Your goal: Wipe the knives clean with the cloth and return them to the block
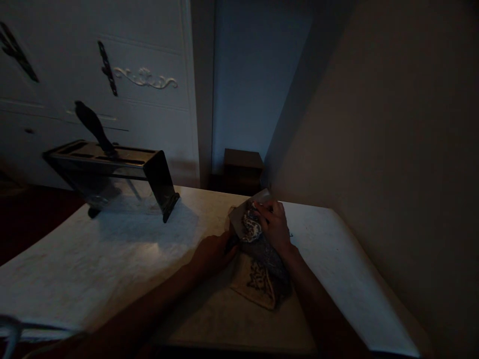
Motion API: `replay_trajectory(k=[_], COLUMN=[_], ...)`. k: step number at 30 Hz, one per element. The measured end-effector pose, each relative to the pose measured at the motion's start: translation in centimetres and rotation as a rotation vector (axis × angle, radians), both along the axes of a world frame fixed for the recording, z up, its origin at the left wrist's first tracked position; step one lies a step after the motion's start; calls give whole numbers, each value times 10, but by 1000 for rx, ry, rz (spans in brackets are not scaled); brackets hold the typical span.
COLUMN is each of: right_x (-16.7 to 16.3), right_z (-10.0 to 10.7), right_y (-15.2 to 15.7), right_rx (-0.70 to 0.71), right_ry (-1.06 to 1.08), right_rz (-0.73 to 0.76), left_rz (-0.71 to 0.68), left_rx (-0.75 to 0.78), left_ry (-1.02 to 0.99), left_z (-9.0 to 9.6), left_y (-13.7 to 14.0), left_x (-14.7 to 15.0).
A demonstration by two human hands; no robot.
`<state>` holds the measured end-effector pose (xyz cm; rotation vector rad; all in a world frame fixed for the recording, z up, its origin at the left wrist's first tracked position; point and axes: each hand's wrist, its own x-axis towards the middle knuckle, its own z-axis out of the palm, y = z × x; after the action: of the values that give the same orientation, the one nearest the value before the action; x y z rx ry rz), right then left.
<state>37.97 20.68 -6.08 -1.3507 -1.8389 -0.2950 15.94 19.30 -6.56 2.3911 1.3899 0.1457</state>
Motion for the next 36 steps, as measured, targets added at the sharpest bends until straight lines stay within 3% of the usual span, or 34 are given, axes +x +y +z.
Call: replay_trajectory(k=[4,12,17,24,36], right_x=[-17,-29,-28,-26,-7], right_z=[3,7,8,7,-5], right_y=[-7,-12,-10,-4,3], right_rx=[-30,50,24,-66,-46], right_ry=[-65,-90,-135,-139,31], right_rz=[177,298,412,252,1], left_rz=[-17,-44,-55,-79,-67], left_rx=[34,28,13,24,26], left_ry=[9,63,59,67,76], left_z=[-2,3,4,3,1], left_y=[-2,-6,-6,-4,-3], left_x=[1,3,2,2,0])
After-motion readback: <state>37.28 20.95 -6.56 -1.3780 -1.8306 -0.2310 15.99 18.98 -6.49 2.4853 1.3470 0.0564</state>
